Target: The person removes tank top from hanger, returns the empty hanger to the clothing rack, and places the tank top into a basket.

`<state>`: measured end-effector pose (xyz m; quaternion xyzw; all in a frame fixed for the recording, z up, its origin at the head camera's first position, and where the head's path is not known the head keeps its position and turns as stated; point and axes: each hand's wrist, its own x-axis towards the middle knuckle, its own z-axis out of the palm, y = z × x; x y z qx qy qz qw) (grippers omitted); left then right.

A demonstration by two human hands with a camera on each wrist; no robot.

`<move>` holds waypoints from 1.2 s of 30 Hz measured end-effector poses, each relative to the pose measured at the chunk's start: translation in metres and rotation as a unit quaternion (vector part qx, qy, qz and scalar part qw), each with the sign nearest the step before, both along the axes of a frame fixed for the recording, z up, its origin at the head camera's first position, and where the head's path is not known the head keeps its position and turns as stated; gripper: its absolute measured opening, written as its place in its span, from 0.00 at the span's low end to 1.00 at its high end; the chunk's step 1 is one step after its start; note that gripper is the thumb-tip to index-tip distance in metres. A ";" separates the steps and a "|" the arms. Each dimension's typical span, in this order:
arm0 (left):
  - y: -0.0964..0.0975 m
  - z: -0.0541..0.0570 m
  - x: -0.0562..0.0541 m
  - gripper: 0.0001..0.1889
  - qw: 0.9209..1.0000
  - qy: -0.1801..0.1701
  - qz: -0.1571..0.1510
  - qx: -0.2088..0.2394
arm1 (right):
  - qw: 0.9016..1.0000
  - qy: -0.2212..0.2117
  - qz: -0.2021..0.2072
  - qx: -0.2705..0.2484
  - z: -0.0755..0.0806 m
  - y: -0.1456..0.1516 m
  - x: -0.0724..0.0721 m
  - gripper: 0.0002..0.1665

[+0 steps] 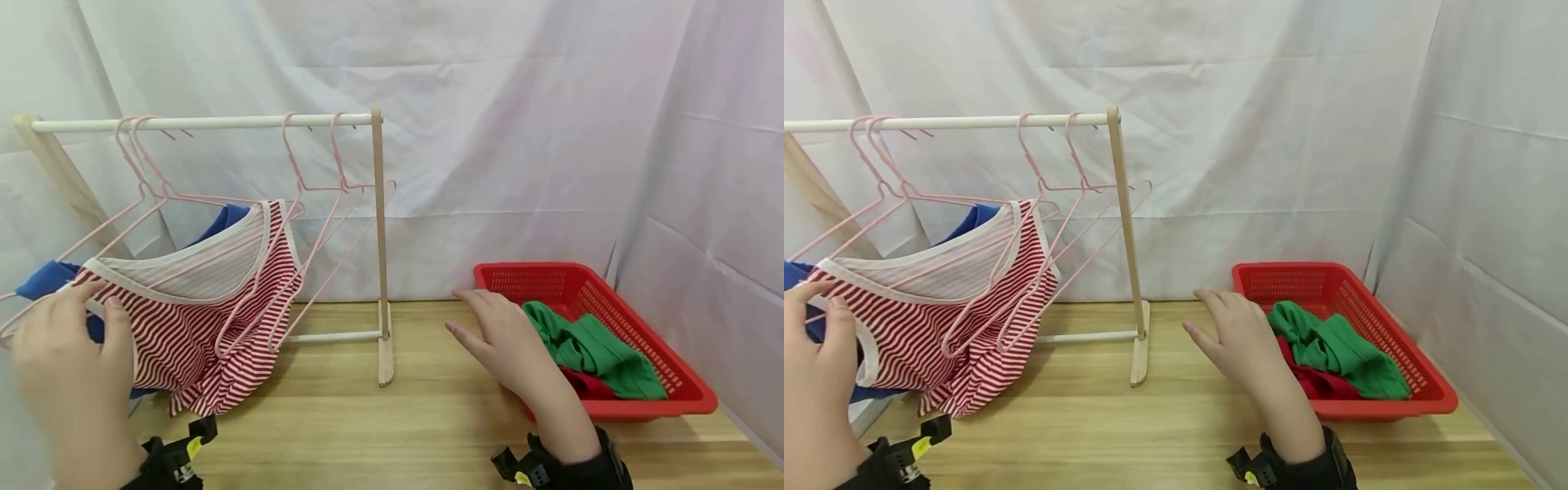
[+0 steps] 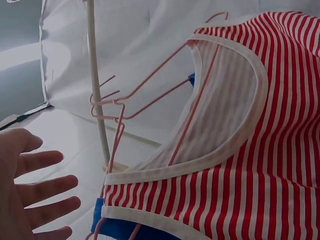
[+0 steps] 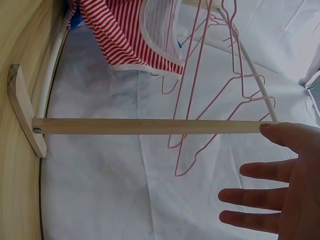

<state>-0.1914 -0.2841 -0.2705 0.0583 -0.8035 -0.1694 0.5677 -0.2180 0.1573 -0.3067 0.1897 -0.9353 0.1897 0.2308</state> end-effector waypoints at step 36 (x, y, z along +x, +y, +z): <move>-0.018 -0.009 -0.013 0.21 0.994 -0.099 0.032 0.029 | 0.997 -0.059 0.009 0.050 -0.009 -0.015 -0.001 0.34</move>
